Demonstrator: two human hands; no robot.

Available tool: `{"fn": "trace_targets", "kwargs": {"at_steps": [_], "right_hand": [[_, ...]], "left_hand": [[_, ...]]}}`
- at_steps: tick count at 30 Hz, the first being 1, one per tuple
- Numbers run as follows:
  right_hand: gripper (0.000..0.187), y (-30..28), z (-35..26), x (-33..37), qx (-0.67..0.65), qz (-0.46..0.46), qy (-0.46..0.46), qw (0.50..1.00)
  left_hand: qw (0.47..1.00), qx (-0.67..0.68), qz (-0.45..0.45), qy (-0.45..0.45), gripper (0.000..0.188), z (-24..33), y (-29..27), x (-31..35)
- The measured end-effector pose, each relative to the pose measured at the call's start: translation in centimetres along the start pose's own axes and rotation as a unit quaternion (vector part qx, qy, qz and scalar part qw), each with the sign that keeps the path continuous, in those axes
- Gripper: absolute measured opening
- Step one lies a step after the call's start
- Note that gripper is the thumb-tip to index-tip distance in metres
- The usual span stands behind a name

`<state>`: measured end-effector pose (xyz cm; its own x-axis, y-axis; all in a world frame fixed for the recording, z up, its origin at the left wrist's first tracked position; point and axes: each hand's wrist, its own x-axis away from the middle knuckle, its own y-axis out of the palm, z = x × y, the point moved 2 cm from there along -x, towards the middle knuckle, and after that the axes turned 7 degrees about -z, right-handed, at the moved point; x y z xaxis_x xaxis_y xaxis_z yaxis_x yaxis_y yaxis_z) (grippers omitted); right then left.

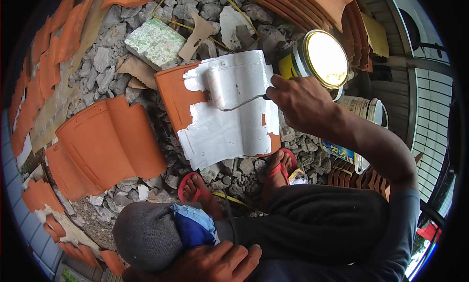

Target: The person stirs paint in a container with a scraper, attaches a roller cover onto a paint roller frame, and applies paint to a roof tile using the paint roller.

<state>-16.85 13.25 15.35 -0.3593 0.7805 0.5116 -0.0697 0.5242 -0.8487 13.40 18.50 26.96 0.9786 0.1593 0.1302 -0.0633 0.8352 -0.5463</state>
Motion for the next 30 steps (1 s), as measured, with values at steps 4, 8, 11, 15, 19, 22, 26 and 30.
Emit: {"fn": "trace_targets", "kwargs": {"at_steps": [4, 8, 11, 15, 19, 22, 26, 30], "right_hand": [[0.01, 0.6, 0.9, 0.5, -0.002, 0.012, -0.008, 1.0], [0.011, -0.9, 2.0, 4.0, 0.019, 0.05, 0.032, 0.998], [0.013, -3.0, 0.4, 5.2, 0.037, 0.057, 0.04, 0.997], [0.017, 0.3, -0.1, 2.1, 0.012, -0.009, 0.036, 0.999], [0.008, -0.3, 0.0, 2.0, 0.046, -0.024, 0.039, 0.998], [0.007, -1.0, 0.8, 3.2, 0.036, 0.041, 0.027, 0.998], [0.009, 1.4, -0.1, 1.6, 0.017, 0.03, 0.021, 0.999], [0.012, 3.9, -0.3, -0.3, -0.026, 0.098, -0.048, 0.994]], "left_hand": [[1.0, -0.002, -0.003, -0.004, 0.031, 0.1, -0.1, 0.1], [0.998, -0.012, -0.051, 0.028, 0.038, -0.9, 0.5, 0.6], [1.0, 0.0, -0.01, -0.004, 0.03, 0.2, 0.0, 0.4], [0.999, -0.038, -0.02, 0.031, 0.027, -0.3, 0.6, -0.1], [1.0, -0.007, -0.011, -0.002, 0.032, 0.0, 0.3, 0.5], [1.0, -0.011, -0.011, -0.009, 0.032, 0.2, -0.1, 0.9], [0.996, -0.072, -0.025, 0.039, 0.031, -0.4, 0.7, 0.1], [0.996, -0.079, -0.012, 0.045, 0.03, -0.3, 1.0, 0.0]]}}
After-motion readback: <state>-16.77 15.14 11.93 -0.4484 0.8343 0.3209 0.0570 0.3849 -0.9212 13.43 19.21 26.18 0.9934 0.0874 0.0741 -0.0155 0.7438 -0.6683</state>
